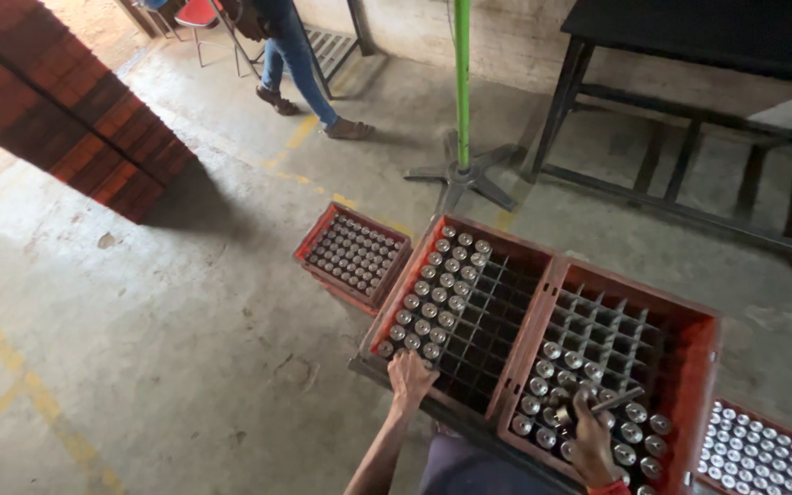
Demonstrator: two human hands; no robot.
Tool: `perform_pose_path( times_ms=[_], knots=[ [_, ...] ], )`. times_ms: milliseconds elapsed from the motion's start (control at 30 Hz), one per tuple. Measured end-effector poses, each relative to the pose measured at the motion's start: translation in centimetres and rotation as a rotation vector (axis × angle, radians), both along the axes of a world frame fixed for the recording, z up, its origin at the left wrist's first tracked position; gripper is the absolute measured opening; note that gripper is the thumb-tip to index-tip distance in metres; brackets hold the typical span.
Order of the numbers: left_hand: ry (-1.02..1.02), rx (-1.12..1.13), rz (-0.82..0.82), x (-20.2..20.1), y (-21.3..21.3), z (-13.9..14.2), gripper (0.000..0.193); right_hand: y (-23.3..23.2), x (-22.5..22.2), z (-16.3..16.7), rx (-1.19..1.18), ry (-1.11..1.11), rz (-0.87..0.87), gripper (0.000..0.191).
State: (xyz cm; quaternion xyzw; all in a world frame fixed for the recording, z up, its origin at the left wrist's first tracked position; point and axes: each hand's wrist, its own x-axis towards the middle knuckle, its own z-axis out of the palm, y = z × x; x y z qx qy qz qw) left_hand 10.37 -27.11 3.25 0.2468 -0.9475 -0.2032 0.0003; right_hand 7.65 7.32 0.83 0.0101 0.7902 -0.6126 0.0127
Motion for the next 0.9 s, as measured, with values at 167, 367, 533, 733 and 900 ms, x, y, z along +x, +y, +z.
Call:
perform_pose_path(
  times_ms=[167,367,533,733,900],
  knots=[
    [0.078,0.052,-0.100,0.2,-0.9,0.6,0.034,-1.4,-0.2,-0.1,-0.361,-0.649,-0.397,0.035],
    [0.004,0.050,0.000,0.1,-0.3,-0.3,0.033,-1.7,0.1,-0.4,-0.546,-0.588,-0.318,0.041],
    [0.084,0.172,-0.067,1.3,-2.3,0.0,0.057,-1.4,0.2,-0.8,-0.427,-0.686,-0.414,0.031],
    [0.608,0.672,-0.172,2.8,-5.3,1.8,0.039,-2.3,0.9,-0.8,-0.620,-0.540,-0.343,0.030],
    [0.474,1.983,0.125,-0.1,4.7,-1.2,0.018,-3.7,-0.5,-0.9,-0.589,-0.640,-0.233,0.027]
  ],
)
